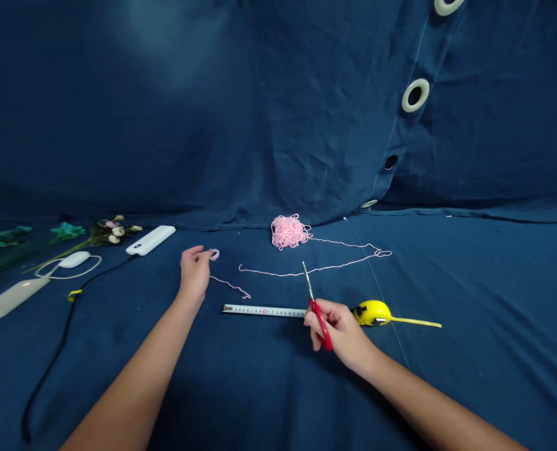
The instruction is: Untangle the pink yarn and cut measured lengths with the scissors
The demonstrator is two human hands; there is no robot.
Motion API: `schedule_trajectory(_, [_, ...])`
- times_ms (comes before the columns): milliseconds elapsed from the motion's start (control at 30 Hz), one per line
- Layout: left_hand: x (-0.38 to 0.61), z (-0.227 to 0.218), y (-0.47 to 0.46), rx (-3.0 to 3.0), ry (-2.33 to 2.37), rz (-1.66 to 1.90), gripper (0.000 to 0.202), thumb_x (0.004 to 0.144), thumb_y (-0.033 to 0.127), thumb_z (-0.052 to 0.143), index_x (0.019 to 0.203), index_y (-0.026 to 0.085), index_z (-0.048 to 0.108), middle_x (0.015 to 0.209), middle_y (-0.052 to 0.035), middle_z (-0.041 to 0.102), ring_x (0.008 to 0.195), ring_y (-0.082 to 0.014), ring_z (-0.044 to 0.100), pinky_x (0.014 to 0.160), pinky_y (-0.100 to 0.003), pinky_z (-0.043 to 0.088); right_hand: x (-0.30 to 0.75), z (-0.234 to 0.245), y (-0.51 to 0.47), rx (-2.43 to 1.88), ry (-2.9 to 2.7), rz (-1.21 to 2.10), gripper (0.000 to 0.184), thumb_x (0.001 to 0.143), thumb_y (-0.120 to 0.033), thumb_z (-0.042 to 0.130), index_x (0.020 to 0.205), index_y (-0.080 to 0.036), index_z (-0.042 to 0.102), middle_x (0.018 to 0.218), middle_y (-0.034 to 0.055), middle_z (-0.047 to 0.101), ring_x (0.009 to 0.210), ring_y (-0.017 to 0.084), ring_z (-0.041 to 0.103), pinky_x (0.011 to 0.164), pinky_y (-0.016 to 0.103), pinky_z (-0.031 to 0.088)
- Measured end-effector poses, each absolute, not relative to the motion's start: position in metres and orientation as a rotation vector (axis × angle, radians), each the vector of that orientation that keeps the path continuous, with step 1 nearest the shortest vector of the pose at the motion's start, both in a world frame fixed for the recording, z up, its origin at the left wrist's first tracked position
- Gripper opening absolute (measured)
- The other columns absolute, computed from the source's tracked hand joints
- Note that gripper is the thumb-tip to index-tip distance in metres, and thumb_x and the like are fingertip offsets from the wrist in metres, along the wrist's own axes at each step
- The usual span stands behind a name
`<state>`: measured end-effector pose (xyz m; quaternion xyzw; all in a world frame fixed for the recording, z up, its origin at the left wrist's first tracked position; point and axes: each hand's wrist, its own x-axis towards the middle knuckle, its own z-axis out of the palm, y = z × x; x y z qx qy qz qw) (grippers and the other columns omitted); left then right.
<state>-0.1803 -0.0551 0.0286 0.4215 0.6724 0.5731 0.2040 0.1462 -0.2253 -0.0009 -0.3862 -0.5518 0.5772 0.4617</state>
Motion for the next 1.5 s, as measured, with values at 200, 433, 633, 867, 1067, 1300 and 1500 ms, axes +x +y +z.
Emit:
schedule_trajectory(200, [-0.192, 0.028, -0.062, 2.250, 2.069, 1.041, 0.037, 0.093, 0.044, 0.066, 0.127, 0.031, 0.073, 0.146, -0.0102, 0.059, 0.137, -0.0383, 0.049, 0.117, -0.058, 0.031, 0.147, -0.005, -0.225, -0.957, -1.365, 1.428, 0.042, 0.097, -0.059, 0.070, 0.085, -0.018, 0.064, 0.055, -0.0023, 0.065, 0.048, 0.010, 0.052, 0.053, 0.023, 0.036])
schedule_trajectory(433, [-0.175, 0.018, -0.062, 2.597, 1.722, 0.627, 0.025, 0.100, 0.042, 0.058, 0.097, 0.028, 0.078, 0.119, -0.0074, 0.073, 0.127, -0.0360, 0.053, 0.110, -0.054, 0.033, 0.148, 0.003, -0.227, -0.951, -1.360, 1.386, 0.044, 0.099, -0.060, 0.066, 0.086, -0.018, 0.064, 0.056, -0.0015, 0.065, 0.049, 0.011, 0.052, 0.054, 0.024, 0.038])
schedule_trajectory(633, [-0.167, 0.031, -0.070, 2.524, 1.562, 0.768, 0.026, 0.107, 0.038, 0.045, 0.100, 0.023, 0.065, 0.105, -0.0072, 0.073, 0.102, -0.0270, 0.064, 0.096, -0.042, 0.042, 0.149, 0.005, -0.229, -0.957, -1.393, 1.295, 0.043, 0.102, -0.059, 0.061, 0.088, -0.019, 0.066, 0.060, -0.0001, 0.067, 0.054, 0.013, 0.053, 0.059, 0.026, 0.040])
schedule_trajectory(867, [-0.124, 0.057, -0.113, 2.101, 1.289, 0.892, 0.024, 0.108, 0.044, 0.045, 0.106, 0.023, 0.059, 0.087, -0.0005, 0.065, 0.082, -0.0190, 0.062, 0.079, -0.032, 0.046, 0.149, 0.010, -0.230, -0.982, -1.325, 1.111, 0.039, 0.101, -0.058, 0.063, 0.099, -0.019, 0.071, 0.079, 0.0036, 0.073, 0.065, 0.015, 0.058, 0.061, 0.027, 0.045])
schedule_trajectory(1067, [-0.077, 0.063, -0.161, 1.976, 0.905, 0.719, 0.019, 0.106, 0.040, 0.052, 0.117, 0.026, 0.058, 0.093, -0.0007, 0.066, 0.091, -0.0186, 0.065, 0.089, -0.034, 0.051, 0.146, 0.014, -0.230, -0.954, -1.191, 1.007, 0.045, 0.104, -0.061, 0.056, 0.121, -0.021, 0.068, 0.109, 0.0124, 0.078, 0.092, 0.023, 0.070, 0.077, 0.033, 0.055])
schedule_trajectory(1300, [-0.079, 0.053, -0.158, 1.947, 0.902, 0.776, 0.012, 0.100, 0.034, 0.056, 0.106, 0.025, 0.060, 0.092, -0.0014, 0.062, 0.085, -0.0178, 0.060, 0.079, -0.032, 0.049, 0.147, 0.019, -0.234, -1.053, -1.507, 1.185, 0.038, 0.091, -0.057, 0.075, 0.098, -0.019, 0.074, 0.078, 0.0028, 0.074, 0.065, 0.017, 0.063, 0.061, 0.027, 0.049])
schedule_trajectory(1500, [-0.110, 0.039, -0.113, 1.704, 1.213, 1.054, 0.015, 0.089, 0.027, 0.055, 0.103, 0.023, 0.058, 0.078, 0.0030, 0.056, 0.065, -0.0139, 0.050, 0.062, -0.026, 0.038, 0.152, 0.027, -0.242, -0.931, -2.106, 1.161, 0.009, 0.088, -0.027, 0.077, 0.080, -0.023, 0.078, 0.075, -0.0011, 0.074, 0.061, 0.014, 0.062, 0.057, 0.025, 0.042])
